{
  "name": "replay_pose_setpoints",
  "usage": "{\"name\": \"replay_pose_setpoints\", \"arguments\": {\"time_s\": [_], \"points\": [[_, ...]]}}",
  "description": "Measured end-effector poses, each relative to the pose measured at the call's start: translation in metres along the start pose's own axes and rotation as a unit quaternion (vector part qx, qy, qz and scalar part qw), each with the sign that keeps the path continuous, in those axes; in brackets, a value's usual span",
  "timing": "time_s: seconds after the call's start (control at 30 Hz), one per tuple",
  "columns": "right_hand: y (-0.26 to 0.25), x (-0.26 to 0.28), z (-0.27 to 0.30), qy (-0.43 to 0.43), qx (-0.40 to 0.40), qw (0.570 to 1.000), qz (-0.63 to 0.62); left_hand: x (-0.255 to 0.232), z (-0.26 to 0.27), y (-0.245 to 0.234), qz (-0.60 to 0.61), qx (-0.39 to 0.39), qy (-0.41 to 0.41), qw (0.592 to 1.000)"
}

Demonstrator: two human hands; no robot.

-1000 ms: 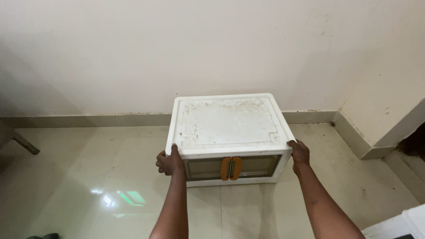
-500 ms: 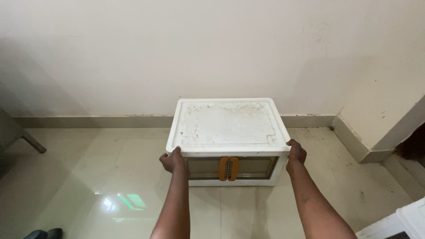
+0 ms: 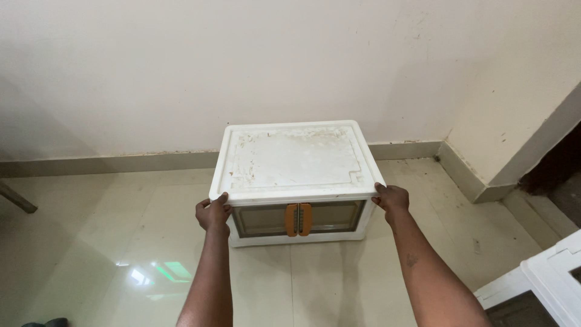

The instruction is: The person removes the top white plastic storage box from a stack, places it on the floor, and disassembles it by removing the lid, a white frame, and the front panel. The person then folds the side panels inward to collapse the box.

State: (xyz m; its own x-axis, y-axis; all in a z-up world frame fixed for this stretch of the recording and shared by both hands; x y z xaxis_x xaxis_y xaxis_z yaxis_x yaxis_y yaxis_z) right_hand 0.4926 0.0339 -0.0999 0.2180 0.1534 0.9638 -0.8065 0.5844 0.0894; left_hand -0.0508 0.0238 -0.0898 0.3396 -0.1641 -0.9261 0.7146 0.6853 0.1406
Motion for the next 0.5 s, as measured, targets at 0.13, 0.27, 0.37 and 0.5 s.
{"name": "replay_pose_setpoints", "arguments": {"time_s": [0.13,0.27,0.37,0.5], "points": [[0.006,0.0,-0.003,-0.027,0.001,0.999,-0.019,0.006,-0.013,0.002,0.035,0.038,0.002,0.999],[0.011,-0.003,-0.012,-0.06,0.017,0.997,-0.036,0.014,-0.019,0.01,0.057,0.042,0.005,0.997],[0.01,-0.007,-0.022,-0.027,0.006,0.997,-0.07,0.016,-0.018,0.012,0.054,0.027,0.011,0.998],[0.005,-0.01,-0.027,-0.01,0.032,0.996,-0.088,0.014,-0.018,0.01,0.06,0.036,0.009,0.997]]}}
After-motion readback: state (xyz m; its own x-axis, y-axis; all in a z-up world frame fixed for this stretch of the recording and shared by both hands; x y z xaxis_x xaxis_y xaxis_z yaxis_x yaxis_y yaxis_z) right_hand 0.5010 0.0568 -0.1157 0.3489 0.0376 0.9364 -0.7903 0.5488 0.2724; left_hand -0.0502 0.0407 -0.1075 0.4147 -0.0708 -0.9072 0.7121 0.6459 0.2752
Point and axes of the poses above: each hand's wrist, its own z-axis away from the middle knuckle, its own y-axis out of the palm, x = y × z, the point moved 6 cm from there along -z, towards the middle knuckle, and after that the axes turned 4 degrees about -z, right-handed, at the moved point
